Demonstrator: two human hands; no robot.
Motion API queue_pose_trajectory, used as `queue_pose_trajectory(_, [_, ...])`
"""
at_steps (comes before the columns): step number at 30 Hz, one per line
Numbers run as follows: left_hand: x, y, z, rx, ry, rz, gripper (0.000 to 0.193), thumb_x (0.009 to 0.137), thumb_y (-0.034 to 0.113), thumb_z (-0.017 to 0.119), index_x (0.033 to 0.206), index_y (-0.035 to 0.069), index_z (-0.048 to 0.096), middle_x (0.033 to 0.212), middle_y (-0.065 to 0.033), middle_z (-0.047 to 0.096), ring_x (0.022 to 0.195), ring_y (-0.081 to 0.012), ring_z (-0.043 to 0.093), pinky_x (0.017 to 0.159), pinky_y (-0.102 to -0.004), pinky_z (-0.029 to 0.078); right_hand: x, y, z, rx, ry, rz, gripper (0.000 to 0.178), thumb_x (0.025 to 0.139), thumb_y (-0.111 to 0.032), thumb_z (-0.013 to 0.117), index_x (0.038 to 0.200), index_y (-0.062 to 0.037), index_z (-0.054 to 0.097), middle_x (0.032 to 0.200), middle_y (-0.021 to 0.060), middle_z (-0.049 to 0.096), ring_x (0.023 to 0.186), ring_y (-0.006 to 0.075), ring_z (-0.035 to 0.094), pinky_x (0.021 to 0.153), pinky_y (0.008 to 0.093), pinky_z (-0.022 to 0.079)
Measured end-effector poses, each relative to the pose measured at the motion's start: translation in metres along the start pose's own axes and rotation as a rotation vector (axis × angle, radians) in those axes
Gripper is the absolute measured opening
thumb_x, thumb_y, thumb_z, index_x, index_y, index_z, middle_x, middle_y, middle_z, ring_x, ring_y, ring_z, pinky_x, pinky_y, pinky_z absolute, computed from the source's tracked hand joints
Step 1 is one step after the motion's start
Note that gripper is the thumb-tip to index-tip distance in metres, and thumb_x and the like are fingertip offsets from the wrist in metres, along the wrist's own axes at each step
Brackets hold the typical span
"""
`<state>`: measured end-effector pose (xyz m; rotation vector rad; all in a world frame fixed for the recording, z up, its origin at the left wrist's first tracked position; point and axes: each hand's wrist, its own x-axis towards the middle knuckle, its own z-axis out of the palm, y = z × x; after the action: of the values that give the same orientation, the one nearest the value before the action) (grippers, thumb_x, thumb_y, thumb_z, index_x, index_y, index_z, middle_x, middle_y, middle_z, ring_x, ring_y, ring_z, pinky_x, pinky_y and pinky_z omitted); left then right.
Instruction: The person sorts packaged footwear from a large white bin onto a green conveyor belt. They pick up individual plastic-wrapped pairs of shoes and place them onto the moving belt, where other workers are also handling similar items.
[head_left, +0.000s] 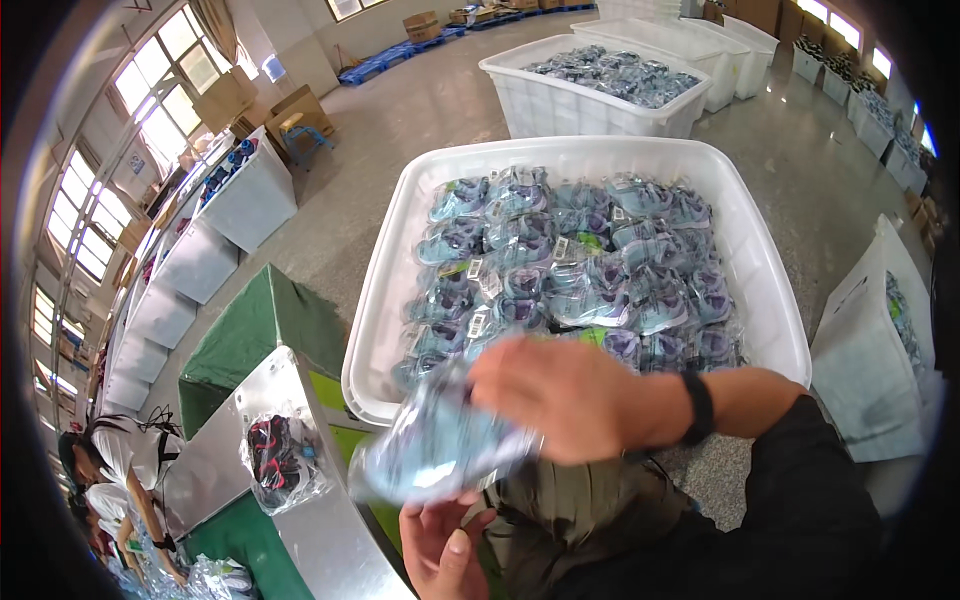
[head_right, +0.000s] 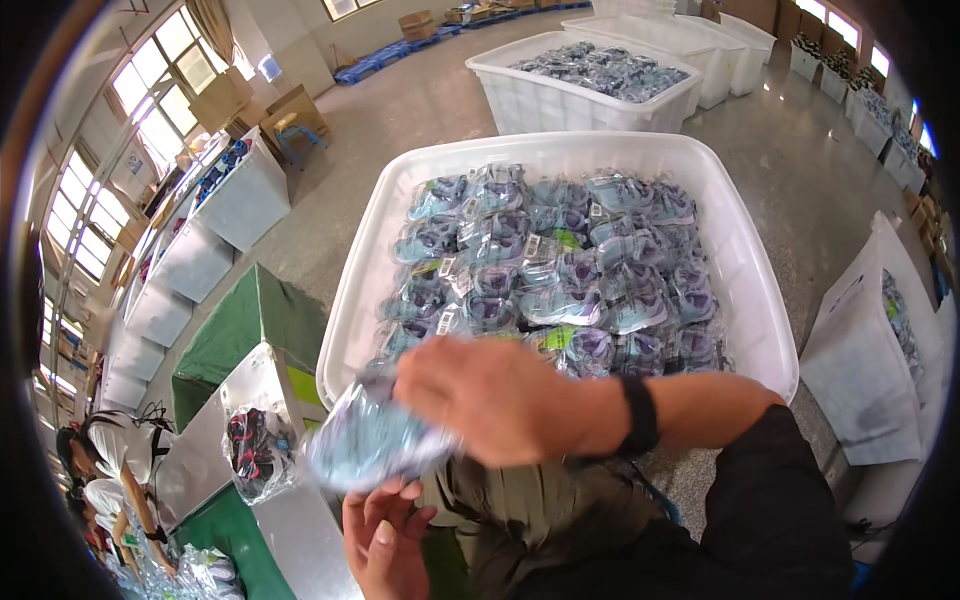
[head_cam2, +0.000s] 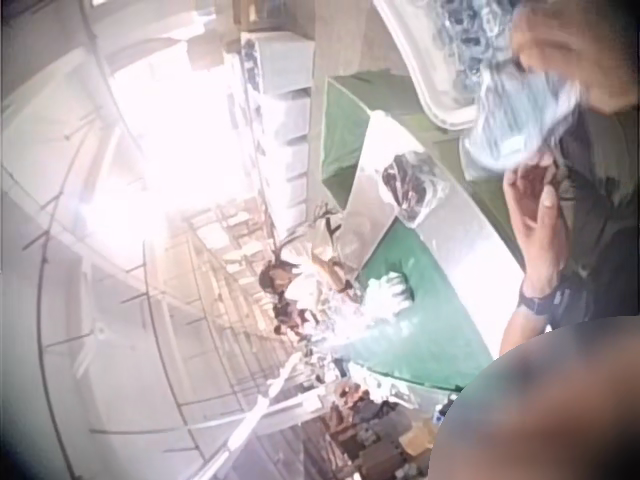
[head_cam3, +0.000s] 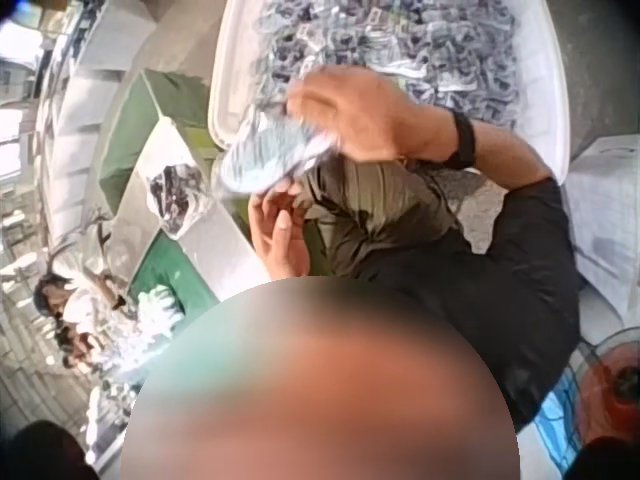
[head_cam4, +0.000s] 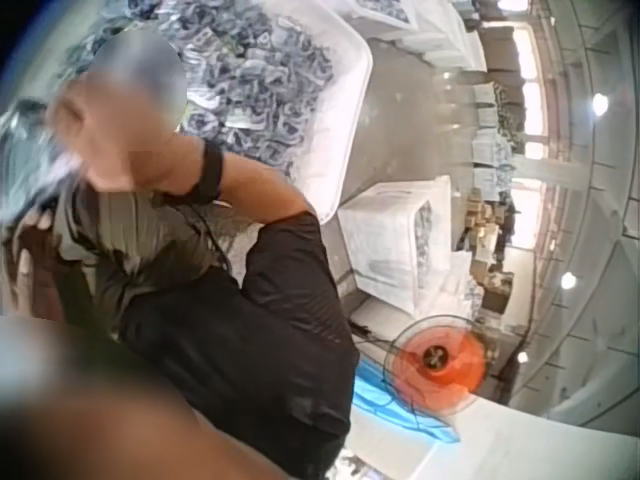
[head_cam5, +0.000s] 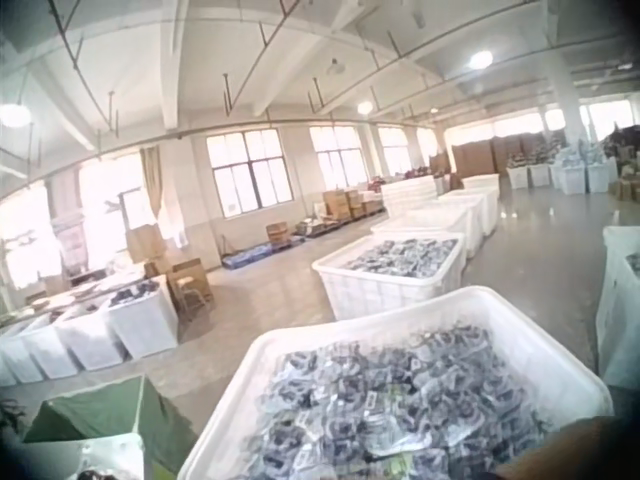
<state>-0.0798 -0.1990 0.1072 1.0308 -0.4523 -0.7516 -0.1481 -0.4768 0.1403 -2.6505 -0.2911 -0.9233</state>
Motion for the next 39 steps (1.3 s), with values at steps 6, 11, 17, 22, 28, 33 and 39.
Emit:
queue_pose_trajectory(6, [-0.023, 0.003, -0.039, 0.158, 0.226, -0.066, 0.042, 0.108, 0.010, 0.062, 0.149, 0.004, 0.052, 0.134, -0.0111, 0.066, 0.122, -0.0244, 0.065, 0.102, -0.0398, 0.055, -0.039, 0.134, -0.036, -0.164, 0.080, 0.344, 0.058, 0.073, -0.005, 0.079, 0.129, -0.0045, 0.064, 0.134, 0.0164, 0.061, 0.124, 0.0369, 0.063, 0.098, 0.0450, 0.058])
queue_pose_trajectory(11, [-0.061, 0.011, -0.091, 0.231, 0.467, -0.141, 0.031, 0.108, 0.007, 0.062, 0.139, 0.004, 0.061, 0.129, -0.0111, 0.070, 0.117, -0.0256, 0.070, 0.097, -0.0401, 0.059, -0.101, 0.242, -0.029, -0.352, 0.149, 0.558, 0.063, 0.076, -0.003, 0.077, 0.137, -0.0059, 0.062, 0.142, 0.0171, 0.057, 0.127, 0.0382, 0.061, 0.107, 0.0460, 0.053])
queue_pose_trajectory(17, [-0.100, 0.021, -0.124, 0.396, 0.619, -0.130, 0.018, 0.105, 0.004, 0.064, 0.123, 0.005, 0.066, 0.118, -0.0090, 0.071, 0.106, -0.0229, 0.070, 0.091, -0.0389, 0.059, -0.188, 0.288, 0.015, -0.246, 0.012, 1.053, 0.064, 0.084, -0.018, 0.080, 0.143, -0.0045, 0.058, 0.140, 0.0221, 0.059, 0.121, 0.0386, 0.064, 0.103, 0.0454, 0.054])
queue_pose_trajectory(22, [-0.116, 0.027, -0.135, 0.429, 0.711, -0.188, 0.018, 0.106, 0.006, 0.065, 0.123, 0.003, 0.067, 0.113, -0.0090, 0.072, 0.099, -0.0226, 0.071, 0.092, -0.0378, 0.059, -0.189, 0.268, 0.019, 0.002, 0.040, 0.933, 0.056, 0.085, -0.020, 0.081, 0.134, -0.0012, 0.065, 0.115, 0.0183, 0.071, 0.100, 0.0278, 0.071, 0.092, 0.0403, 0.058])
queue_pose_trajectory(28, [-0.117, 0.035, -0.150, 0.472, 0.801, -0.312, 0.032, 0.106, 0.009, 0.064, 0.137, 0.002, 0.061, 0.124, -0.0121, 0.069, 0.108, -0.0256, 0.070, 0.097, -0.0407, 0.058, -0.103, 0.202, -0.002, 0.473, -0.133, 0.797, 0.034, 0.094, -0.010, 0.073, 0.124, 0.0044, 0.069, 0.102, 0.0051, 0.073, 0.095, 0.0118, 0.068, 0.086, 0.0307, 0.057])
queue_pose_trajectory(33, [-0.113, 0.048, -0.187, 0.468, 0.754, -0.088, 0.027, 0.102, 0.010, 0.072, 0.123, -0.005, 0.066, 0.108, -0.0091, 0.072, 0.098, -0.0195, 0.073, 0.087, -0.0329, 0.060, -0.013, 0.082, 0.004, 0.852, -0.268, 0.806, 0.029, 0.093, -0.001, 0.066, 0.122, 0.0028, 0.066, 0.098, 0.0061, 0.072, 0.091, 0.0116, 0.069, 0.082, 0.0279, 0.056])
queue_pose_trajectory(39, [-0.112, 0.080, -0.248, 0.526, 0.793, 0.001, 0.027, 0.102, 0.013, 0.072, 0.124, -0.001, 0.066, 0.108, -0.0064, 0.073, 0.097, -0.0162, 0.072, 0.085, -0.0302, 0.058, 0.051, -0.030, 0.039, 0.891, -0.509, 0.243, 0.035, 0.086, -0.002, 0.077, 0.120, 0.0016, 0.072, 0.103, 0.0101, 0.075, 0.090, 0.0181, 0.074, 0.082, 0.0295, 0.060])
